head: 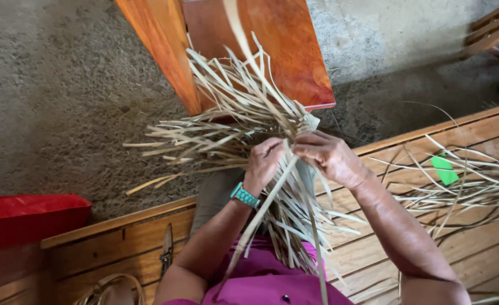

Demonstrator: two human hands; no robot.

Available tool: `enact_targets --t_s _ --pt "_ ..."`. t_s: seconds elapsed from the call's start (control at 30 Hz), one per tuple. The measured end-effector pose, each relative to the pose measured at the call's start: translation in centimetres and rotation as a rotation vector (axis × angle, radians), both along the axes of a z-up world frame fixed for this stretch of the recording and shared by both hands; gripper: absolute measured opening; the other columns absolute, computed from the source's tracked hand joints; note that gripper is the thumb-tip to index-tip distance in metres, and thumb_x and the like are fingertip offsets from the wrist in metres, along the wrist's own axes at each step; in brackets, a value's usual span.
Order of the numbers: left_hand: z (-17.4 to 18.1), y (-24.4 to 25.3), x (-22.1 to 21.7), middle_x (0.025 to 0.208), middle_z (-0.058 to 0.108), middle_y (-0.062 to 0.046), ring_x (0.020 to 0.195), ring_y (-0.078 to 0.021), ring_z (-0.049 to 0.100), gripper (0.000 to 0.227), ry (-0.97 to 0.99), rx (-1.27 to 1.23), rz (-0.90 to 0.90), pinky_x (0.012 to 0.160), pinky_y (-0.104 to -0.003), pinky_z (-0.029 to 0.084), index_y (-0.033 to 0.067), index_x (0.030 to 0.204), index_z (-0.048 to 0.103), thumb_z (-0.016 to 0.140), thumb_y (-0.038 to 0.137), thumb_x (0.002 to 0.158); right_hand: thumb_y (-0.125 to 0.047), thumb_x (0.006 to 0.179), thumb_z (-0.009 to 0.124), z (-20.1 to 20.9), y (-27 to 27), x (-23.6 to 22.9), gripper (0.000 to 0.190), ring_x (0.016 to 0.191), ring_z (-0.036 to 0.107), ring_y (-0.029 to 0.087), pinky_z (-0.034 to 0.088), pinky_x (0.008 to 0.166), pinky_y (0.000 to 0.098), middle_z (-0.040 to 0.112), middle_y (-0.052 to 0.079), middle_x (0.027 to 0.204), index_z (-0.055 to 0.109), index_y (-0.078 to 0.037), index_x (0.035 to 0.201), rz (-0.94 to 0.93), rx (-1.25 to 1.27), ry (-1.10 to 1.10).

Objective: Weaving and braiding natural plant fibers together to create a craft item

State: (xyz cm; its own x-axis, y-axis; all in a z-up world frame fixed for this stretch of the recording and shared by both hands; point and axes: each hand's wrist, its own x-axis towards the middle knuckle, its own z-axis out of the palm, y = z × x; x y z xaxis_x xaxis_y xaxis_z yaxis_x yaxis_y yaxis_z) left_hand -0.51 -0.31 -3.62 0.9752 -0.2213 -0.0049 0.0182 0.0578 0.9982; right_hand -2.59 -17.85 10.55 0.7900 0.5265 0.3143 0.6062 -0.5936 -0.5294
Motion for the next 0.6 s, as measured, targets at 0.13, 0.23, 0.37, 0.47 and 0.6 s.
enact_targets --t_s 0.13,0.23,0.37,0.47,0.6 --pt "0.7 -0.6 0.2 0.1 0.073 -0.018 0.102 -0.0358 0.071 0.026 -0.056 0.118 -0.07 0.089 -0.043 0.055 0.008 0.108 0.075 0.059 0.027 0.099 -0.007 0.089 0.067 0.2 -0.7 -0.8 0.02 0.095 0.067 0.043 0.059 0.08 0.051 0.07 0.014 0.105 0.074 -0.011 0.108 0.05 -0.099 -0.126" --pt "0.3 -0.7 0.2 0.09 0.071 -0.017 0.093 -0.0352 0.071 0.014 -0.228 0.086 -0.074 0.084 -0.042 0.056 0.0056 0.1 0.076 0.065 0.014 0.096 -0.012 0.096 0.063 -0.9 -1.3 -0.6 0.018 0.1 0.067 0.041 0.058 0.083 0.0489 0.071 0.012 0.109 0.075 -0.013 0.11 0.043 -0.096 -0.163" --pt "0.1 -0.8 0.2 0.086 0.071 -0.011 0.089 -0.0296 0.072 0.008 -0.285 0.032 -0.048 0.083 -0.037 0.055 0.0092 0.097 0.077 0.073 0.015 0.094 -0.023 0.104 0.057 -1.2 -1.2 0.5 0.02 0.096 0.069 0.034 0.059 0.08 0.0424 0.074 0.007 0.109 0.074 -0.014 0.107 0.01 -0.111 -0.201" --pt "-0.4 -1.4 -0.2 0.078 0.065 -0.012 0.079 -0.0347 0.07 0.008 -0.555 0.149 0.091 0.073 -0.038 0.056 0.0055 0.084 0.069 0.067 0.0 0.09 -0.024 0.102 0.055 -3.3 -1.6 2.0 0.019 0.089 0.069 0.031 0.06 0.075 0.0412 0.071 0.007 0.096 0.072 -0.017 0.108 -0.031 -0.182 -0.24" --pt "3.1 -0.8 -1.0 0.074 0.065 -0.015 0.075 -0.0363 0.07 0.008 -0.553 0.203 0.175 0.067 -0.039 0.057 0.0044 0.08 0.069 0.073 0.005 0.087 -0.027 0.101 0.056 -5.0 -1.2 2.5 0.02 0.086 0.072 0.028 0.06 0.073 0.0399 0.071 0.004 0.091 0.069 -0.017 0.112 -0.077 -0.156 -0.202"
